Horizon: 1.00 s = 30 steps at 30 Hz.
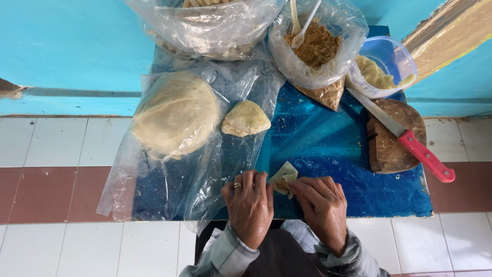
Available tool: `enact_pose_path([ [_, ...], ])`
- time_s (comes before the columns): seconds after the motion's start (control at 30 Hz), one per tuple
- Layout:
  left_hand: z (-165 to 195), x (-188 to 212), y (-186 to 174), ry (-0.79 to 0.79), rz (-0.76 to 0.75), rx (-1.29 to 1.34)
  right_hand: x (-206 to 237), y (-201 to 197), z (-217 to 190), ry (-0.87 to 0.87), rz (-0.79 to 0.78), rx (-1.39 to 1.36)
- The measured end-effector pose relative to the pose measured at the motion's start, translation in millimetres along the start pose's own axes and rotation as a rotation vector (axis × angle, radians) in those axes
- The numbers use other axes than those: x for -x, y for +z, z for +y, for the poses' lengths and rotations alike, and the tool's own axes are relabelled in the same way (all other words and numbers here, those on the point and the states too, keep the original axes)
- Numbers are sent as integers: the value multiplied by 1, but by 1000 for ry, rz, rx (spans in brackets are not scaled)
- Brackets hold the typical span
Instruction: The person takes small square dough wrappers, spoons a brown filling from a plastic bag onto each wrapper, and folds the wrappers by hand into triangular sealed pastries, setting the finished pastries on the plastic-covered table. A large dough ball and a knife on a wooden board sit nearby.
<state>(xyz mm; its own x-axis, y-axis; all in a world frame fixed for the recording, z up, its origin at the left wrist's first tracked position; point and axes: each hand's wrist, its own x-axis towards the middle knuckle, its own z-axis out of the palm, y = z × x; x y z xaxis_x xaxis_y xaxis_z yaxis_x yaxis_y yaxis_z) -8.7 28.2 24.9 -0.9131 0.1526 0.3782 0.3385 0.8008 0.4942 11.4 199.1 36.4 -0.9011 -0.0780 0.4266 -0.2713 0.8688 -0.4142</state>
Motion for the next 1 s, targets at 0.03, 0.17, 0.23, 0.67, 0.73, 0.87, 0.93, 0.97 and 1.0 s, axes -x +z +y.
enact_pose_path([
  [0.03, 0, 0, -1, 2, 5, -12, 0, 0, 0, 6, -13, 4],
  [0.17, 1, 0, 0, -8, -39, -28, -2, -3, 2, -56, -59, 65],
  [0.23, 2, -1, 1, -16, -62, -23, -2, -4, 2, -51, -64, 52],
  [0.67, 5, -8, 6, 6, -1, 287, 1, -3, 9, -45, -68, 21],
  [0.73, 5, -8, 11, -2, 11, 310, 1, -2, 10, -51, -61, 25],
  [0.87, 7, -6, 20, 53, 39, 260, 2, -1, 12, -40, -70, 15],
  [0.93, 7, -5, 21, 103, 31, 281, 1, -1, 12, -45, -68, 10],
  [0.97, 7, -5, 20, 105, 27, 305, 1, -1, 12, -46, -67, 11],
  [1.0, 6, -5, 19, 105, 25, 328, 0, -2, 12, -49, -67, 12],
])
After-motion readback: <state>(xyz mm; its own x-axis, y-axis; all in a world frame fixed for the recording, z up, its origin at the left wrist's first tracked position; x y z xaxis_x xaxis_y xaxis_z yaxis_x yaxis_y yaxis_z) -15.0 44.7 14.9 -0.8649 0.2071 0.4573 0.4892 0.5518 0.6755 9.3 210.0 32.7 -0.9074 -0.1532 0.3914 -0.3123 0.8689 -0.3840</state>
